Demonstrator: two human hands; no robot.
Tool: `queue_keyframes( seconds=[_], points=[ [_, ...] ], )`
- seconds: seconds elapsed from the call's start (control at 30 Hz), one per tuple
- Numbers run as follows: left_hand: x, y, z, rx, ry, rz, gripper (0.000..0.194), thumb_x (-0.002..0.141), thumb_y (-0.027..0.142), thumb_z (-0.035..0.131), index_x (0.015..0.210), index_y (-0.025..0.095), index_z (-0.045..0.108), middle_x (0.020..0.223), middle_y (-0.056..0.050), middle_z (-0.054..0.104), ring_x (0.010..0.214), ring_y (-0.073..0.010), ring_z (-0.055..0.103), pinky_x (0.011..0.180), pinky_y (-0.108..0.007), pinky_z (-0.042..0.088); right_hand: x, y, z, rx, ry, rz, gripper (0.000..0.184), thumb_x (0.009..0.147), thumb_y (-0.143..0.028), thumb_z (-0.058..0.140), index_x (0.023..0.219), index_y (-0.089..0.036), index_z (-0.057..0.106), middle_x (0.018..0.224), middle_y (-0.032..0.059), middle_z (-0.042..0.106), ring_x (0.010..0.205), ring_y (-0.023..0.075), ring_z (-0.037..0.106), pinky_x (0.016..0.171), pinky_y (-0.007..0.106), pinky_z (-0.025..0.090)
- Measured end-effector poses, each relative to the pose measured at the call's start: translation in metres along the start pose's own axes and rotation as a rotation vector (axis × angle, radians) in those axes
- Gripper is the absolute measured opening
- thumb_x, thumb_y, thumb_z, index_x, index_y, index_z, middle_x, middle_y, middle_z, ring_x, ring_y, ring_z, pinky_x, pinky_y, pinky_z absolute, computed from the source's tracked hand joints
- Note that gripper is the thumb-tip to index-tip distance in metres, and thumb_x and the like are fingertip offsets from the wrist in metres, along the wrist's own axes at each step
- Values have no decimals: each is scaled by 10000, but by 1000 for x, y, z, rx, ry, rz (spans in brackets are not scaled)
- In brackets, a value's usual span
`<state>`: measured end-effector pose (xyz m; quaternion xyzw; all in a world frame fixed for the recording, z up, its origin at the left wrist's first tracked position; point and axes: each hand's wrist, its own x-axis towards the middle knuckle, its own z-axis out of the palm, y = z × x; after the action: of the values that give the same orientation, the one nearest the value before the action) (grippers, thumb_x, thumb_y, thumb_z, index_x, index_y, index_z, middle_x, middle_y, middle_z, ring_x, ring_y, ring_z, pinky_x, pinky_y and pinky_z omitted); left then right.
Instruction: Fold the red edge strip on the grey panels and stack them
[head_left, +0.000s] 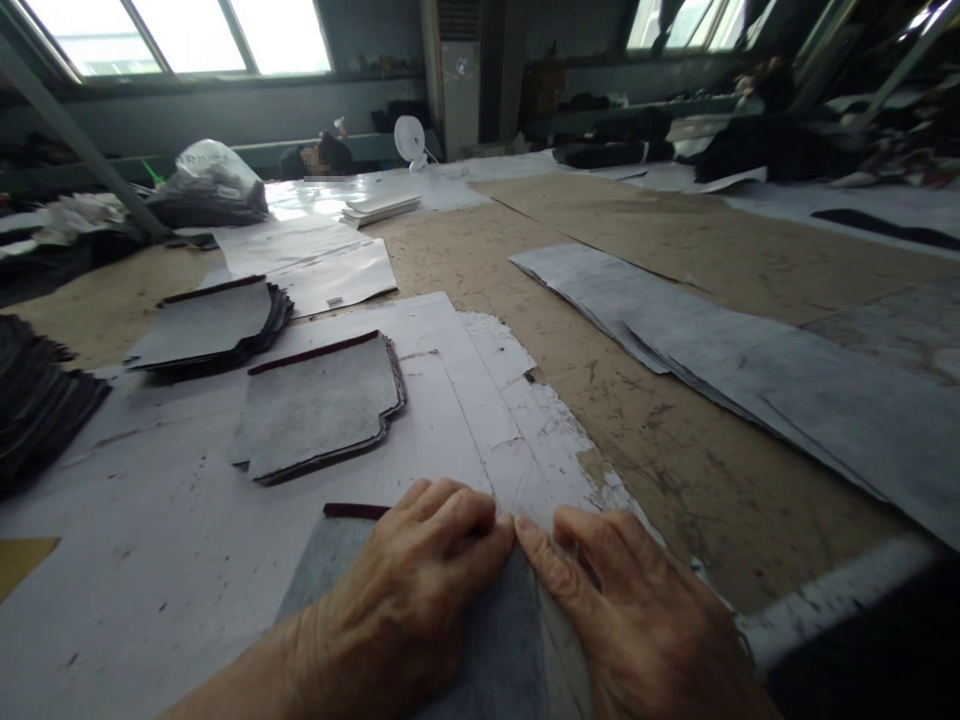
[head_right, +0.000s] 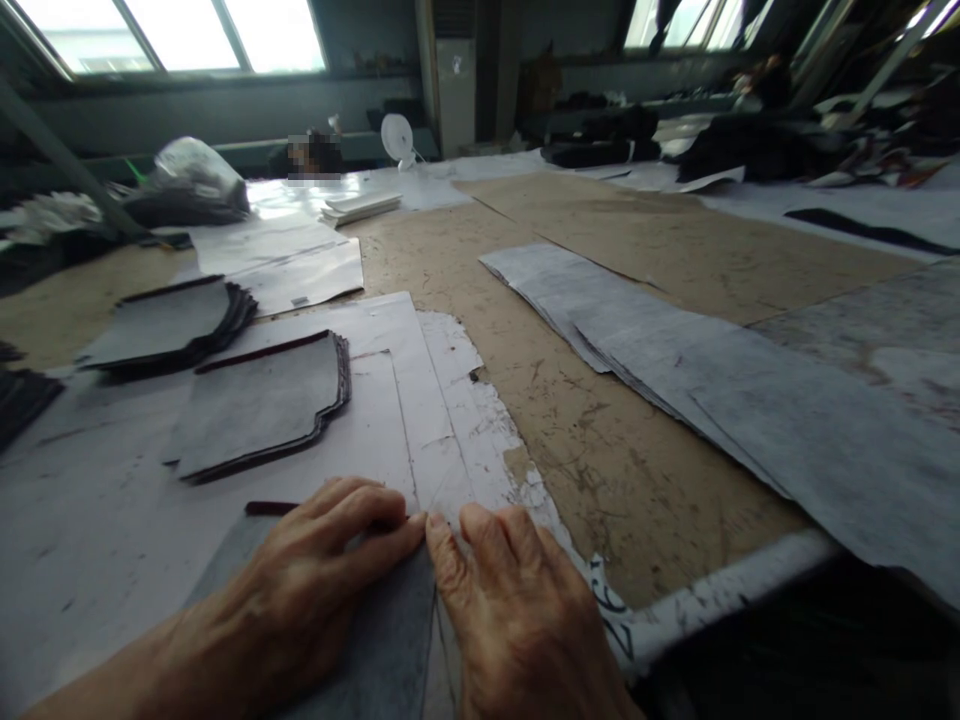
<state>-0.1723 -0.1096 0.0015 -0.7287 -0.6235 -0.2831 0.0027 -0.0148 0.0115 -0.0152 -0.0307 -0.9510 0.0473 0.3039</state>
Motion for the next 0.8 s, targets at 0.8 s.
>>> queue_keyframes(
  seconds=[0.8],
  points=[
    [-27,-13,-27,-28,7,-203,425,771,120,508,1189,180,461,980,-76,519,896,-215,464,844,-434,395,34,5,4,267,-194,286,233,856,-311,424,806,-259,647,807,2,651,781,170,616,688,281,497]
  ],
)
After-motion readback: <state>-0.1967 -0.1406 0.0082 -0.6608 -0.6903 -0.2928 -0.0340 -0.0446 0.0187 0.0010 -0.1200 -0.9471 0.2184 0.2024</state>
